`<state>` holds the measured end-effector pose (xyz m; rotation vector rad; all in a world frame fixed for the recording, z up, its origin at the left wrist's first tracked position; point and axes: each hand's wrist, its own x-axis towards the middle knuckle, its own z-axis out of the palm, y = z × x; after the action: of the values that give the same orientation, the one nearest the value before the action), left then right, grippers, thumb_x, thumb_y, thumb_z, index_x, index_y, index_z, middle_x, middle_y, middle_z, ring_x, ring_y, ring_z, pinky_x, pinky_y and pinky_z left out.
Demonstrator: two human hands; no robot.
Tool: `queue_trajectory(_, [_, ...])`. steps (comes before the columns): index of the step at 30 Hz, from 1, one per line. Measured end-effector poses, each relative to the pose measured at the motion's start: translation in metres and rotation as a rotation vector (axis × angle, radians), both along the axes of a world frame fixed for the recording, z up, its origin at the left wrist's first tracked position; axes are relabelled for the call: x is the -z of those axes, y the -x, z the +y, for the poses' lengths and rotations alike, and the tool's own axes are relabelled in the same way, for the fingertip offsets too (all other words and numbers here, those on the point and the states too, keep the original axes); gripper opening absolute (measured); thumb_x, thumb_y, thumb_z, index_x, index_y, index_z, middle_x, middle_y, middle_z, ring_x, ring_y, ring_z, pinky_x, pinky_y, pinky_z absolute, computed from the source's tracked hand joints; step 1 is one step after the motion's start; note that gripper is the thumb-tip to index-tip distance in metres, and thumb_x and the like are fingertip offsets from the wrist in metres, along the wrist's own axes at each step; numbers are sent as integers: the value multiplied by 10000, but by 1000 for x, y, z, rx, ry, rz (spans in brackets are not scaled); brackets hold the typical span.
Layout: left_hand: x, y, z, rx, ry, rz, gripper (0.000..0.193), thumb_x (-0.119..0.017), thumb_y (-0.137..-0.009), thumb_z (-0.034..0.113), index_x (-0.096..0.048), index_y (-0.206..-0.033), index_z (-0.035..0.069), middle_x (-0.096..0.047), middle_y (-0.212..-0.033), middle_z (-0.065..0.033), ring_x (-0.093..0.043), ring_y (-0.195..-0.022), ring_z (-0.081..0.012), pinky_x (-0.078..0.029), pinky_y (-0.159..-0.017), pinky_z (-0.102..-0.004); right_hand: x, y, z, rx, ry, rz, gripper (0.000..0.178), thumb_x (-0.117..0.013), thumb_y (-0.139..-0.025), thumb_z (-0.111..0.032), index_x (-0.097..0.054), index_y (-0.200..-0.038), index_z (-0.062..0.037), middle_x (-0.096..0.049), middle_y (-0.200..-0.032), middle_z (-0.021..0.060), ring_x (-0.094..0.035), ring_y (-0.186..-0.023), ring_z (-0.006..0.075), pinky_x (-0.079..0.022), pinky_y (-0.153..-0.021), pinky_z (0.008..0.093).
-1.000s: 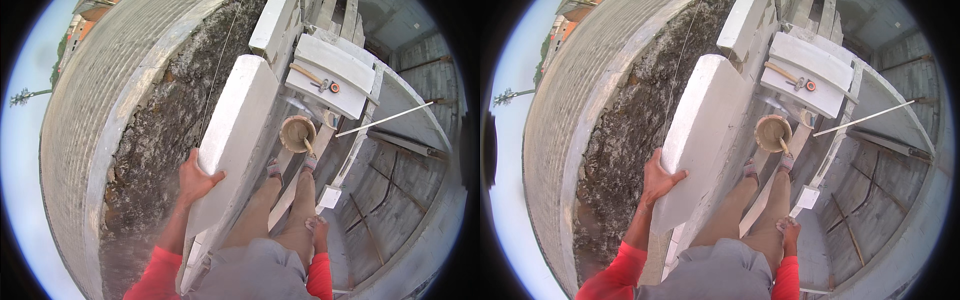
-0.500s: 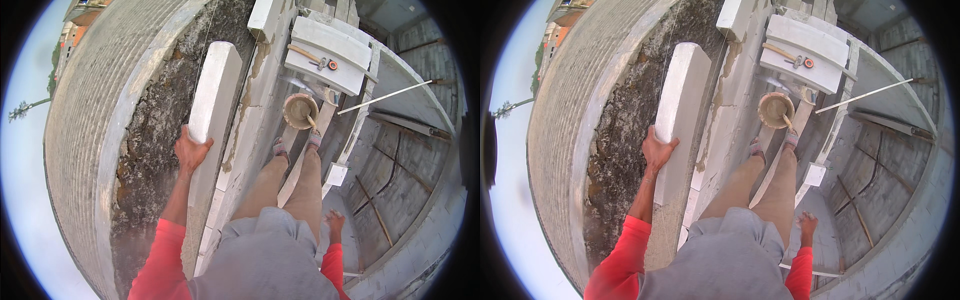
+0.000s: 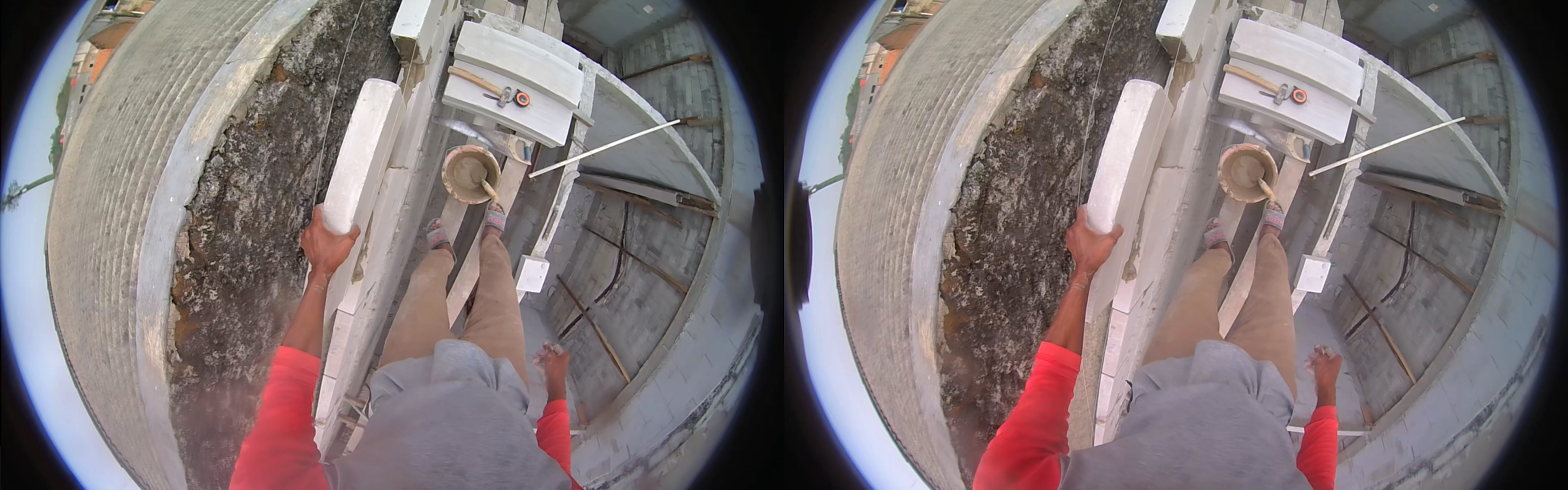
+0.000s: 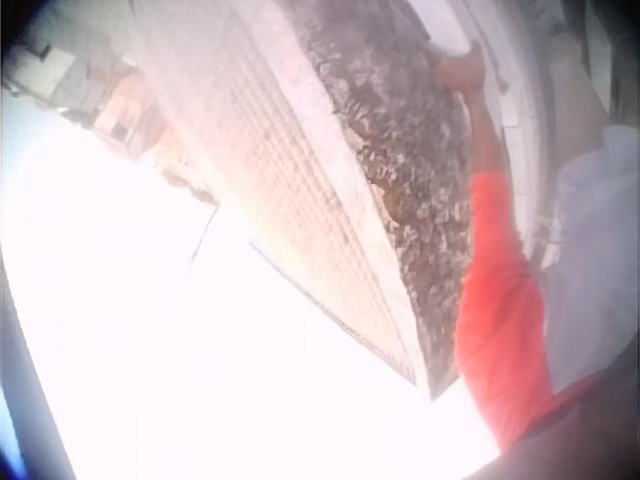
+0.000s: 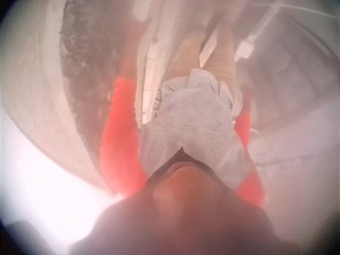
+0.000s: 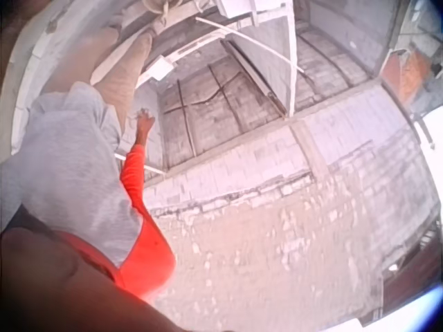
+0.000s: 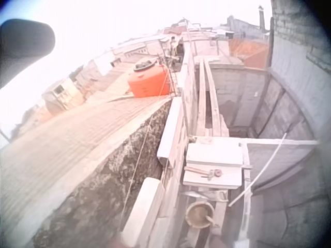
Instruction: The person applies cement to a curved wall using a trowel and places white rectangular tiles onto the wall, adjusting their positions. The person repeatedly scoops cement from a bucket and spreads it along the wall before setting each tile.
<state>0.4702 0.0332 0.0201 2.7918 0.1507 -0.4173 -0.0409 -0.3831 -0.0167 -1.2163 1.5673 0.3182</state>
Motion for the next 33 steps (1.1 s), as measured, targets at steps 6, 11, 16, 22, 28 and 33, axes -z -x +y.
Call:
queue_trajectory(6, [40,8,-5,-10,41,10,742,-957,-687,358,-643,-1249,-12,-792,-1057,-284,-765,-1004,-483,-580,-944,-548,-9,-2,1,-51,-6,45,256,-741,-1026,-231,-728,-1088,17,-743,-878,121,-688,-623,166,-547,-564,312])
queue_trajectory(11, [81,5,-7,-9,35,-14,740,-957,-682,374,-647,-1244,6,-785,-1080,-264,-761,-1010,-466,-578,-926,-555,-19,16,5,-131,29,118,303,-759,-1032,-269,-723,-1099,25,-750,-892,126,-693,-631,173,-557,-580,312])
queue_trajectory(16, [123,1,-5,3,51,-128,828,-964,-684,383,-646,-1319,-42,-784,-1117,-280,-754,-1023,-485,-574,-930,-558,-26,37,12,-79,-11,146,277,-752,-1026,-239,-720,-1078,31,-744,-866,125,-692,-632,175,-557,-575,311])
queue_trajectory(22, [140,-20,-8,27,131,-163,829,-981,-692,415,-661,-1294,-57,-777,-1080,-302,-748,-1005,-500,-569,-903,-563,-21,39,21,-71,-74,223,216,-737,-1016,-187,-723,-1079,19,-736,-851,123,-690,-629,177,-551,-566,306])
queue_trajectory(28, [142,-59,-33,51,99,-194,832,-982,-701,465,-661,-1286,-33,-782,-1052,-292,-749,-995,-496,-562,-901,-567,-17,28,17,-67,-64,240,205,-738,-1025,-192,-730,-1084,4,-733,-850,116,-691,-630,181,-553,-568,311])
queue_trajectory(33, [141,-84,-53,26,77,-137,871,-972,-713,485,-643,-1329,-34,-783,-1101,-291,-748,-1045,-496,-557,-942,-563,-17,32,11,-44,-98,267,212,-740,-1036,-221,-738,-1066,-11,-731,-856,114,-696,-646,182,-553,-567,313])
